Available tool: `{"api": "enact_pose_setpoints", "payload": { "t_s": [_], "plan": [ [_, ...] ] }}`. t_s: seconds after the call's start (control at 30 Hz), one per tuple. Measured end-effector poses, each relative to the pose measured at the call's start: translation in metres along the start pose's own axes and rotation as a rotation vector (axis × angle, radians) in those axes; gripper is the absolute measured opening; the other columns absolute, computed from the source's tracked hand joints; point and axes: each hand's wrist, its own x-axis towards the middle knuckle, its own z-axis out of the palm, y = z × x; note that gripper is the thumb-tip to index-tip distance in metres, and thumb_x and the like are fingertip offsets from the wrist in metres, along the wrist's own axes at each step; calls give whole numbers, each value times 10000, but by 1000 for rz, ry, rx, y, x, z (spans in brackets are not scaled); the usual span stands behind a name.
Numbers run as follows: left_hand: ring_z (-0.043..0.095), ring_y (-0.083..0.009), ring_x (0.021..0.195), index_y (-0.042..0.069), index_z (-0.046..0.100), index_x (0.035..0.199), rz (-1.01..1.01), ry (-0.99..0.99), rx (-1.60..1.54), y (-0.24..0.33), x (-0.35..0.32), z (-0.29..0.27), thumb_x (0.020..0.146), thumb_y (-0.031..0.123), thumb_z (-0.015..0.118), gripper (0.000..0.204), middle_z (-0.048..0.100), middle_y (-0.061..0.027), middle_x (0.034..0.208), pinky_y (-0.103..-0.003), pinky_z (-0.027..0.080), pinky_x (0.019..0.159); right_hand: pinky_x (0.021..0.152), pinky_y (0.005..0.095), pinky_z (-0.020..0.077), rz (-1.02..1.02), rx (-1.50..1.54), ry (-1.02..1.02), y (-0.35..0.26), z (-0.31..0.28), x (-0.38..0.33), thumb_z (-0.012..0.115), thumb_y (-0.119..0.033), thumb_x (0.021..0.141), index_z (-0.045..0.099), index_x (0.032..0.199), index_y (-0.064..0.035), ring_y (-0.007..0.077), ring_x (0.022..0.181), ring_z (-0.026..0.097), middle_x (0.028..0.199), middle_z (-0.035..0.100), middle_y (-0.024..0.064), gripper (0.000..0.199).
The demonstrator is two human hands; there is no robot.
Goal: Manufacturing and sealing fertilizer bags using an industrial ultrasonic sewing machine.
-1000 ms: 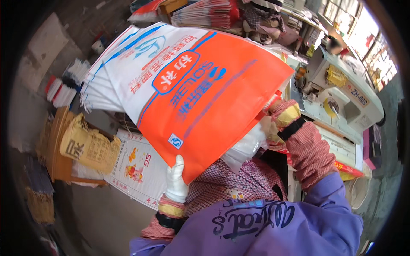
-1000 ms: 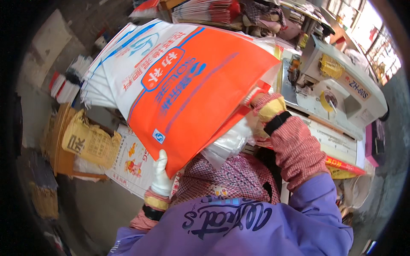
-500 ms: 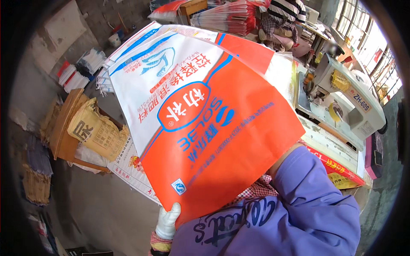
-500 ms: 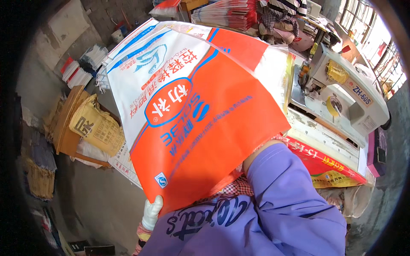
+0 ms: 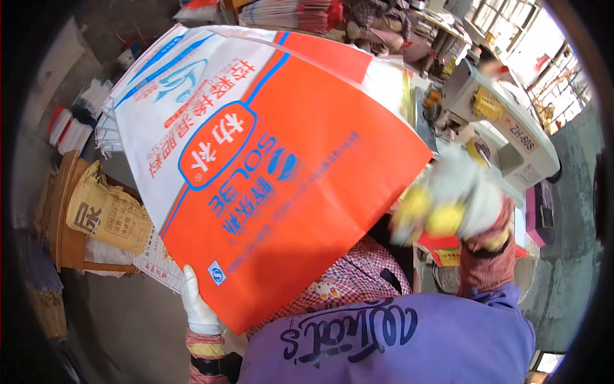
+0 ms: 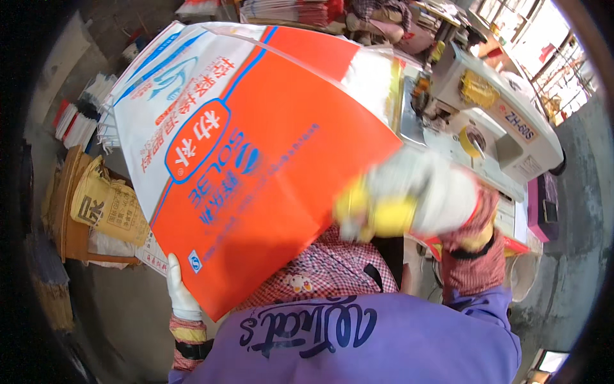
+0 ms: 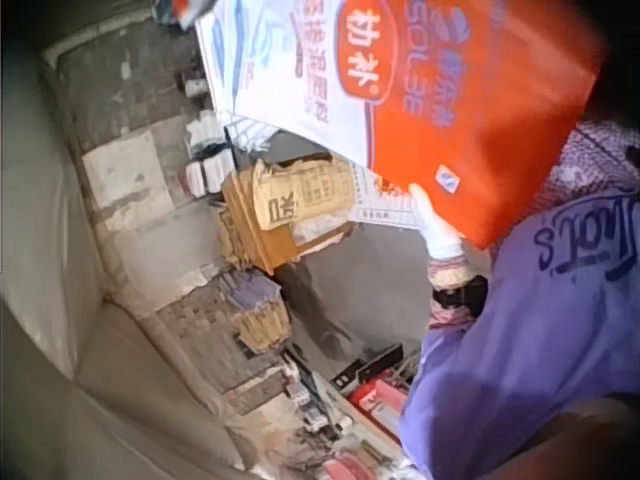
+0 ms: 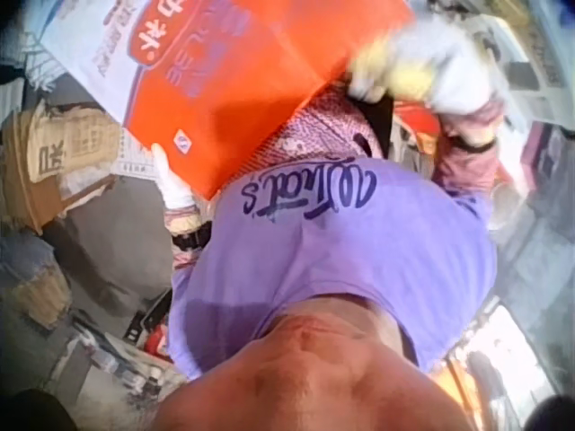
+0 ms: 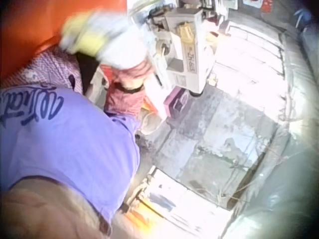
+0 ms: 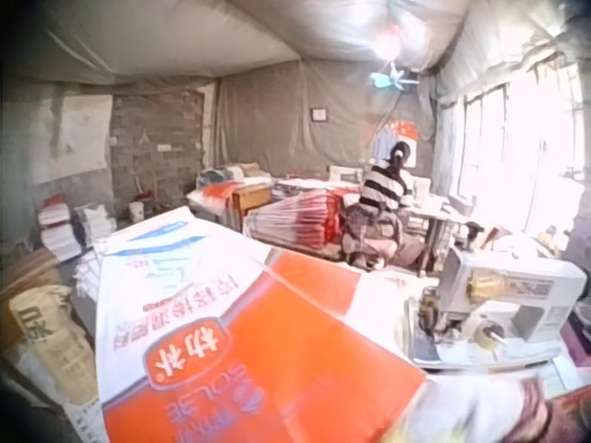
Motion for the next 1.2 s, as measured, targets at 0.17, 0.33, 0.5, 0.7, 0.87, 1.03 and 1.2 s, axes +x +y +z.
{"api": "enact_pose_setpoints", "payload": {
  "t_s": [0.17,0.33,0.5,0.7,0.87,1.03,1.2],
  "plan": [
    [536,-184,1038,-21,429,1221,81,64,189,6,7,0,949,320,406,436,522,-112,1179,-326,450,877,638,328,489,791,-776,193,38,-50,36,574,-357,789,502,1248,-169,245,801,626,892,641,139,502],
    [547,-128,930,-12,509,1101,92,234,215,-2,-7,-15,924,244,488,313,569,-71,1056,-275,453,797,782,297,466,832,-666,56,83,-25,24,648,-238,774,477,1287,-198,206,849,614,953,635,149,542],
    [540,-90,835,3,554,1022,100,276,195,-15,17,-17,897,189,537,225,580,-38,971,-232,439,741,681,307,475,896,-463,189,132,-2,-5,673,-175,748,499,1266,-154,179,757,583,877,625,149,547],
    [558,-130,916,-8,517,1088,58,259,86,-1,7,-15,899,162,516,254,589,-67,1021,-282,466,793,811,318,471,705,-477,241,19,12,-18,666,-180,723,531,1209,-117,276,937,603,1068,596,169,509],
    [574,-145,878,-12,501,1102,113,223,61,7,32,23,912,168,488,261,587,-82,1014,-294,480,776,748,295,492,853,-602,472,40,2,-24,598,-86,760,609,1105,-89,246,846,637,967,632,171,345],
    [565,-111,804,10,522,1001,210,184,218,15,65,23,914,196,497,207,585,-53,933,-262,479,705,703,282,485,932,-576,589,94,-2,-26,569,-71,803,617,1103,-105,217,762,634,896,651,154,306],
    [538,-86,764,28,526,930,217,237,328,-8,72,7,915,228,503,202,577,-36,885,-241,460,664,696,301,470,967,-497,627,138,14,-39,558,-83,808,631,1071,-98,253,755,629,840,645,167,273]
  ]
}}
